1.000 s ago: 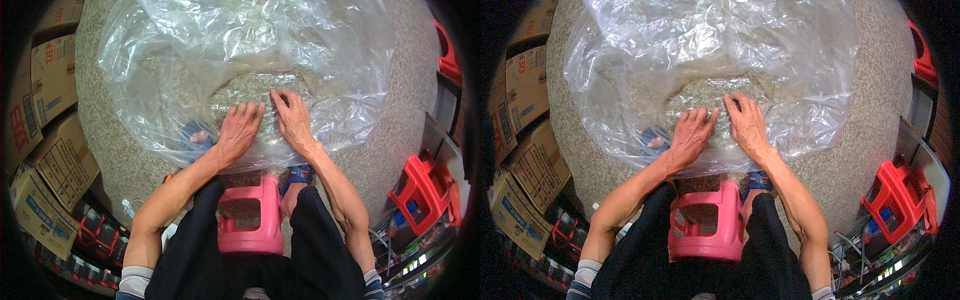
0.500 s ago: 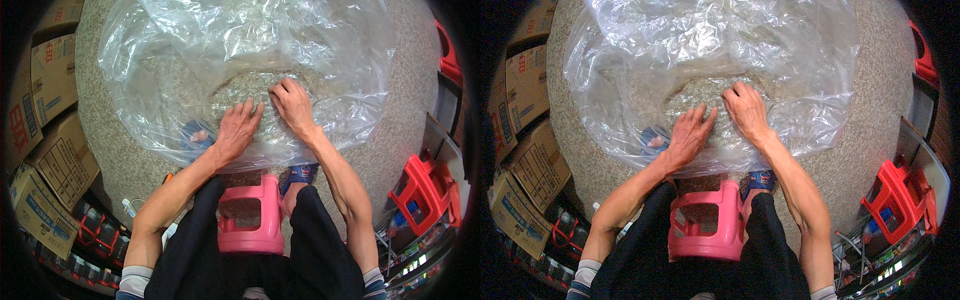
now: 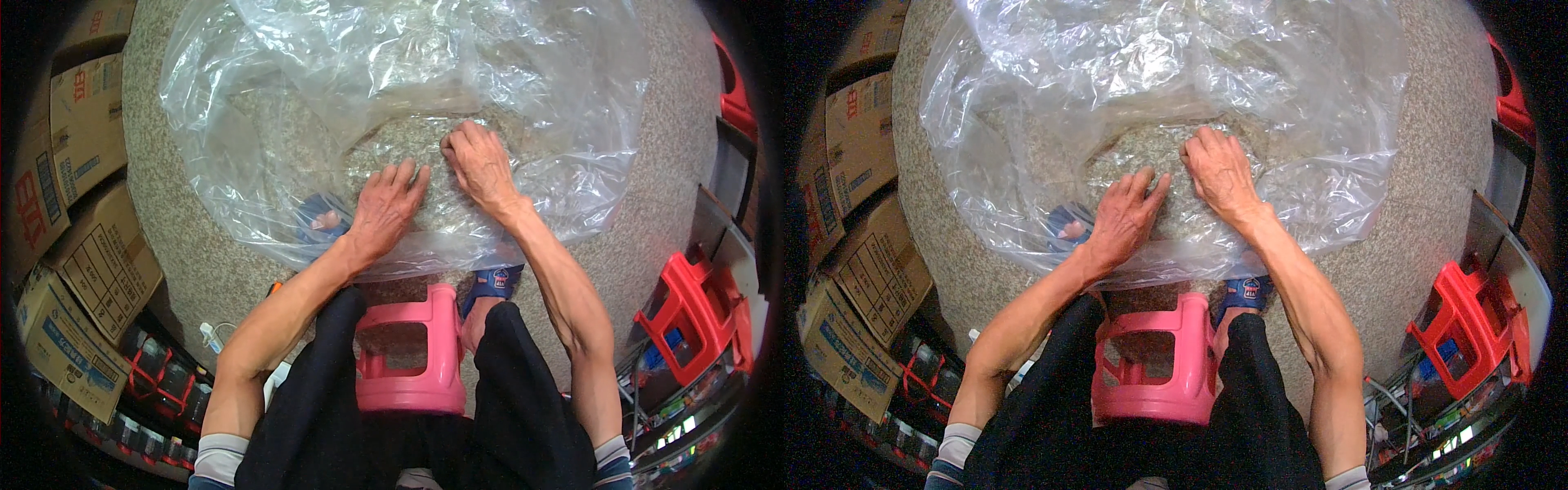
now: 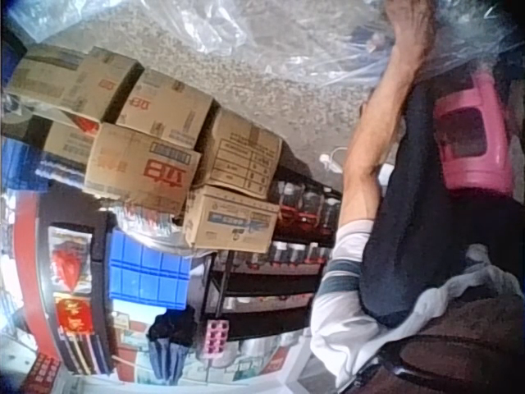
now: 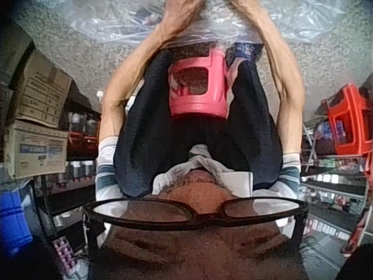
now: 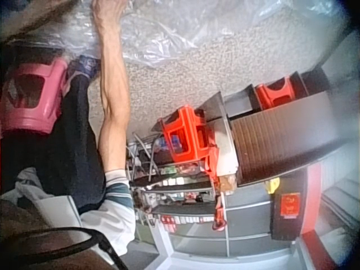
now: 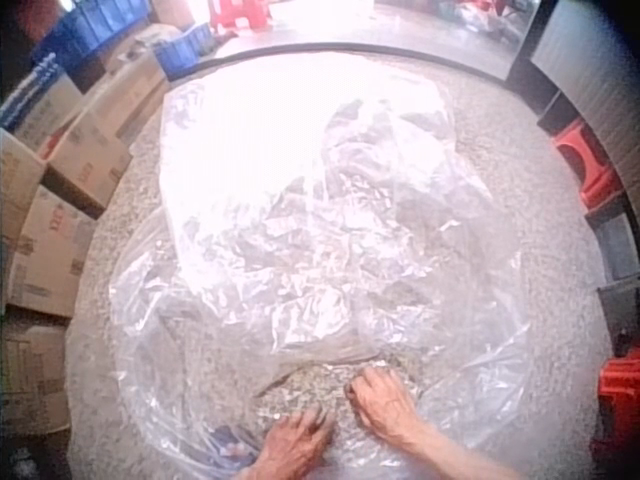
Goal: The person spreads out a large plastic bag on the floor, handles small contents inside it, and uses a tape dispenser to secure parts of the bag.
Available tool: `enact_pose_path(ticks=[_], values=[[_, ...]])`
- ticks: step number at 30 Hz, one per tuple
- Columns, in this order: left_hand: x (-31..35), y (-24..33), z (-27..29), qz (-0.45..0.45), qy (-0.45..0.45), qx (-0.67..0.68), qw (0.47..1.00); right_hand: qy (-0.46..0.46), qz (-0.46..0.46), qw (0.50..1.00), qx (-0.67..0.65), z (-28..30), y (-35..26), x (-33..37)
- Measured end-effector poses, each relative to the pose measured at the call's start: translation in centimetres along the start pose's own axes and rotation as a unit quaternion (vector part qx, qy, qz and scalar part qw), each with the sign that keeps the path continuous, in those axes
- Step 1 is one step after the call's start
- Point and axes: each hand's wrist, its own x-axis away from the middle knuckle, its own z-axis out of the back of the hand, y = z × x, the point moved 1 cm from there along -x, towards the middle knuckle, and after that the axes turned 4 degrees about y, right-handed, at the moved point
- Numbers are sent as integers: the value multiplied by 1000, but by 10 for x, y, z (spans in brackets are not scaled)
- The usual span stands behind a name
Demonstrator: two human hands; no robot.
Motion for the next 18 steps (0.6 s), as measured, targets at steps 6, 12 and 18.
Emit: enact_pose_path(ticks=[6,12,18], values=[[0,0,0,-11,6,-1,1000,1,-8,1000,-5,1,2,4],[4,-4,0,-7,-13,-12,1000,18,-35,999,11,5,-21,53],[0,-14,8,-10,8,-56,998,-100,-57,992,59,5,-39,104]])
